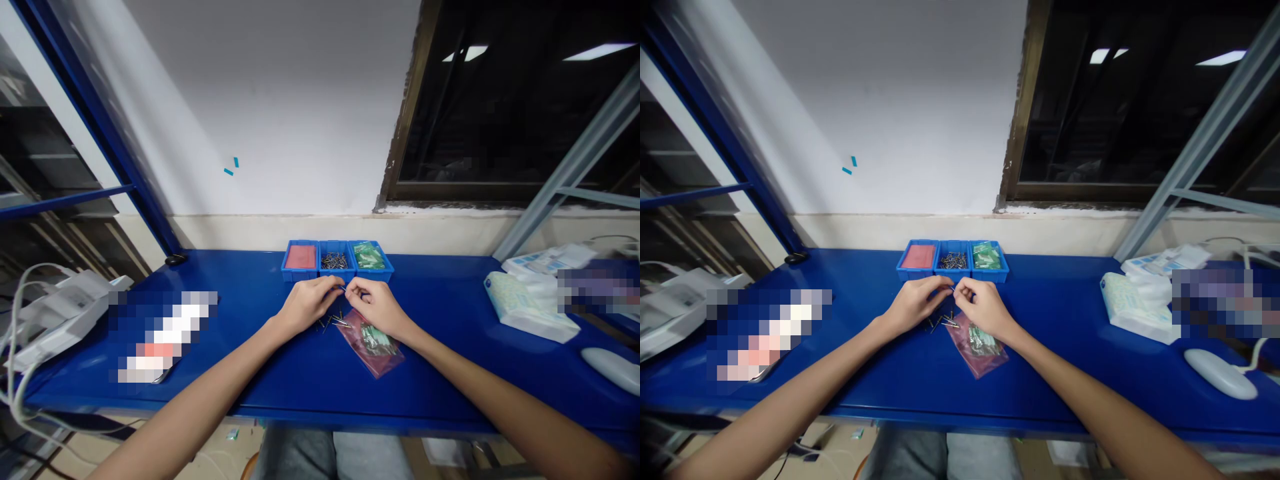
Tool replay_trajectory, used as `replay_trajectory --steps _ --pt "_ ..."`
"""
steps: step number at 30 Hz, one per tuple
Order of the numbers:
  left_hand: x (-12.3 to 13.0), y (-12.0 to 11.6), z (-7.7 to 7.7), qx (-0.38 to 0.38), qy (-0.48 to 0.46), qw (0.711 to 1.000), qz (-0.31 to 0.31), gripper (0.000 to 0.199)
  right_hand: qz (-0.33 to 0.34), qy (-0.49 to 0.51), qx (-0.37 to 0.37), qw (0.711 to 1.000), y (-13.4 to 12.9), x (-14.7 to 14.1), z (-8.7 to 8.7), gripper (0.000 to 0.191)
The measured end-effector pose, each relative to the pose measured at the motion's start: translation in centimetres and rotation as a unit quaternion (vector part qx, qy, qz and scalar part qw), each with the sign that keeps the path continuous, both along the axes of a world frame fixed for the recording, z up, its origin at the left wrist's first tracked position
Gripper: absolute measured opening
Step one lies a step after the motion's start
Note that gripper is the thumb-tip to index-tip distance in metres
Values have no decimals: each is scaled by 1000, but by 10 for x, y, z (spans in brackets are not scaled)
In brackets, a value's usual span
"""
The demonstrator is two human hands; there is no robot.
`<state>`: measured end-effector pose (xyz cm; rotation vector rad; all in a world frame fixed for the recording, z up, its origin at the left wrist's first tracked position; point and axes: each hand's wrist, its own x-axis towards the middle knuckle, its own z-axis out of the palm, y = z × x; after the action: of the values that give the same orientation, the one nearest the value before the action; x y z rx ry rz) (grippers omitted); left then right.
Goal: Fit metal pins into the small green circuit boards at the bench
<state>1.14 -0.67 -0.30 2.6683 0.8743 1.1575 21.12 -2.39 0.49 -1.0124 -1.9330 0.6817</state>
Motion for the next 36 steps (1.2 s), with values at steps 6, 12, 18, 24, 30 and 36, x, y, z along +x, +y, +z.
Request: replay_trajectory --steps 6,12,18,24,30,36 --pt "0 -2 3 15 12 1000 14 17 8 -16 14 1000 -7 -3 4 19" --pt "5 2 5 -81 -120 989 10 11 -41 10 40 998 0 -3 -4 15" --pt "7 3 2 -171 -187 967 -13 11 -34 -25 66 997 5 -2 -8 13" --pt "5 3 5 -126 -150 981 5 14 -39 -79 120 989 3 1 -1 18" --pt "-12 11 11 31 -71 993 84 15 -116 -223 232 940 42 3 22 25" --pt "-20 17 9 27 -29 995 91 13 -88 -233 211 945 41 4 26 23"
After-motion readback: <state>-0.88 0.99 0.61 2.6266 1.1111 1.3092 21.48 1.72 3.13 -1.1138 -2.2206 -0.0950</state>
